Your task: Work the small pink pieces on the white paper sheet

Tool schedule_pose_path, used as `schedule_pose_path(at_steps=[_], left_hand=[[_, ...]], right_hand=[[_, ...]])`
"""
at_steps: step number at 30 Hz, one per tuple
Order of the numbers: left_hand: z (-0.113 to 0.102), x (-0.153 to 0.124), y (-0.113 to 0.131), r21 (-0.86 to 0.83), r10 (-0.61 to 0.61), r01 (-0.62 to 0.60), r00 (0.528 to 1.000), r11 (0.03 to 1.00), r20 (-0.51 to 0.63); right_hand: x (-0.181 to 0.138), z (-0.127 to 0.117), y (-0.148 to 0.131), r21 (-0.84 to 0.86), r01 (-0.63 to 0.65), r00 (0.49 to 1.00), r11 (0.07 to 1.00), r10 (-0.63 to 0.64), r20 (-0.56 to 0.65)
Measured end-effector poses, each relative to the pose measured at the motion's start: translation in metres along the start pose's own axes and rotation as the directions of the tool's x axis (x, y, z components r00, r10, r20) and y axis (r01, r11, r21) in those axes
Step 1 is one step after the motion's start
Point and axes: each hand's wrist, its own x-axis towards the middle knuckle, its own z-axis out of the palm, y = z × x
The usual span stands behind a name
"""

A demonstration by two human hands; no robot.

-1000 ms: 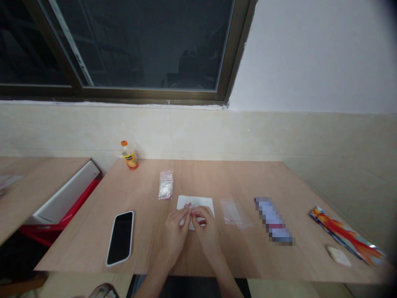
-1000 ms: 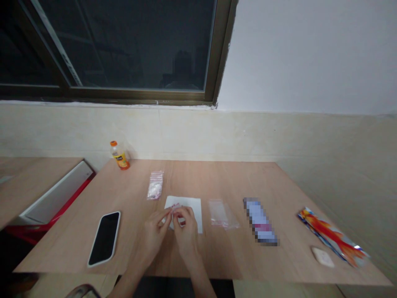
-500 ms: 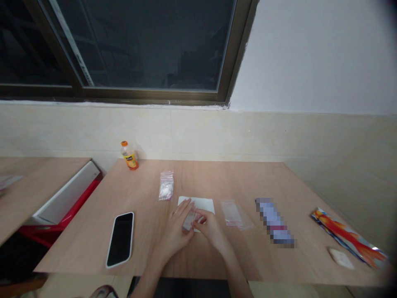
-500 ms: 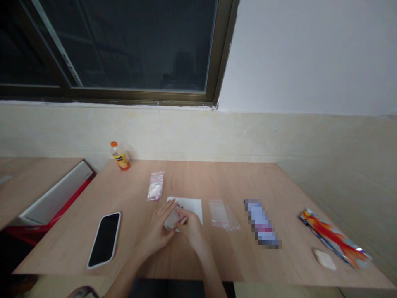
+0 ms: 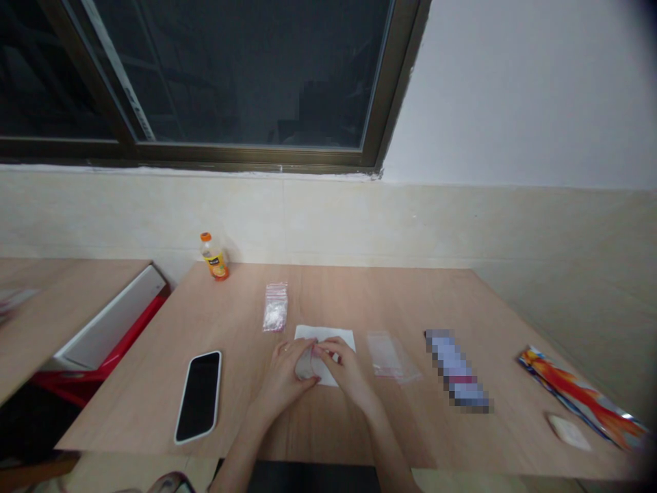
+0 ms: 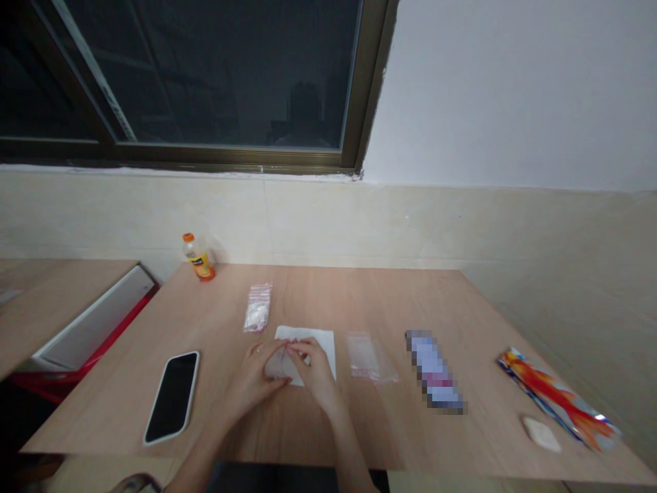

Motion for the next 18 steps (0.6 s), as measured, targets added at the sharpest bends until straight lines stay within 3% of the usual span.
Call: schedule_pose_path(at_steps=[4, 10, 14, 18], left_hand=[[-0.003, 0.000, -0.013, 0.016, -0.048, 0.049, 0.998, 0.999, -0.039], [0.012, -0.004, -0.027, 0.028, -0.166, 0.165, 0.986, 0.986, 0.014], [0.027, -0.005, -0.032, -0.009, -0.311, 0.311, 0.949, 0.950, -0.058], [0.040, -0.002, -0.036, -0.168, -0.413, 0.392, 0.904, 0.905, -0.114]], right_hand=[[0.007, 0.008, 0.023, -0.054, -0.046, 0.982, 0.997, 0.035, -0.183], [0.003, 0.022, 0.052, -0.107, -0.175, 0.969, 0.979, 0.152, -0.194], [0.002, 0.024, 0.060, -0.107, -0.224, 0.945, 0.969, 0.189, -0.267], [0.002, 0.026, 0.070, -0.070, -0.263, 0.928, 0.962, 0.233, -0.291]])
